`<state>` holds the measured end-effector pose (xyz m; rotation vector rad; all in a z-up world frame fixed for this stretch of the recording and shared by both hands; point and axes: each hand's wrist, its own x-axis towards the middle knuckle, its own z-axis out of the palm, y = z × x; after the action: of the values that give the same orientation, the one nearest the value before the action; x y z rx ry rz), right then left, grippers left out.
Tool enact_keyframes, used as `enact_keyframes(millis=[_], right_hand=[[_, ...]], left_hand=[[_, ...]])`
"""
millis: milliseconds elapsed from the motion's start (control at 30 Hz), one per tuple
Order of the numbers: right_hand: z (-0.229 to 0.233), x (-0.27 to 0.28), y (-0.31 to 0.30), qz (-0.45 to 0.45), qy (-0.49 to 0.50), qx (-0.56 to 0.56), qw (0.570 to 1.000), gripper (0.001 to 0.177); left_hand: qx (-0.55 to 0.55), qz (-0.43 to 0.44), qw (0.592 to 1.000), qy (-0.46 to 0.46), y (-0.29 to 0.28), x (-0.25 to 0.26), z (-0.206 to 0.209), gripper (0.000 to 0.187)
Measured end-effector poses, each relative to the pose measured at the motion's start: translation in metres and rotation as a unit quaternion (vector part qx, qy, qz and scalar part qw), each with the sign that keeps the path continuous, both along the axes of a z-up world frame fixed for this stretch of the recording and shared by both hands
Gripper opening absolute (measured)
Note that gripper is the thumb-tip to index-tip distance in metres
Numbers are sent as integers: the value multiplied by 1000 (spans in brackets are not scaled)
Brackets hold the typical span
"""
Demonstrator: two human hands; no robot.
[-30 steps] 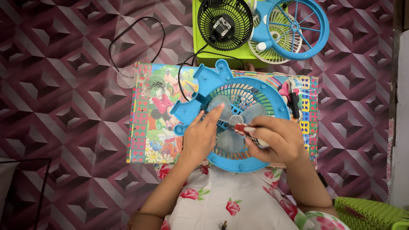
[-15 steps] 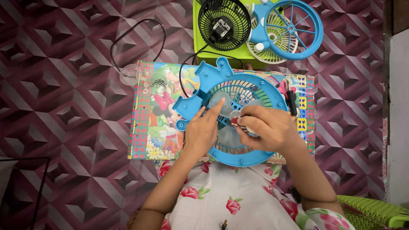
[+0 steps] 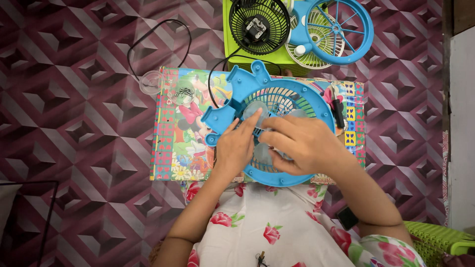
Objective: The person uses a screwdriver to tighten the central nut on the fan blade hub of a blue electric fan. They repeatedly rotate the screwdriver and check the blade stability by hand throughout the clip.
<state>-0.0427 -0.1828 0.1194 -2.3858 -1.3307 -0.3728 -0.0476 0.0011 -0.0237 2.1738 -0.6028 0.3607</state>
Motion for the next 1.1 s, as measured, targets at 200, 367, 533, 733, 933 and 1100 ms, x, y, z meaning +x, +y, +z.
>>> enact_keyframes(millis=[200,367,533,733,933,1100], right_hand=[[18,-3,5,-36,35,-31,998,47],[27,-6,7,-15,45,-37,998,47],[27,-5,9,30,45,-3,999,55],[22,-8,12,-20,68,-22,997,51],[22,-9,9,-17,44,-29,998,56],[19,-10,7,-13,46,15,999,51]], left_hand=[[0,3,1000,-9,0,0,-1,70],[-12,3,1000,-7,0,0,-2,62],[-10,6,1000,6,-1,0,-4,65],[-2,9,1000,-27,-1,1,-7,58],[-23,17,1000,-5,0,-2,-4,61],[-33,-3,999,-23,3,0,-9,58]])
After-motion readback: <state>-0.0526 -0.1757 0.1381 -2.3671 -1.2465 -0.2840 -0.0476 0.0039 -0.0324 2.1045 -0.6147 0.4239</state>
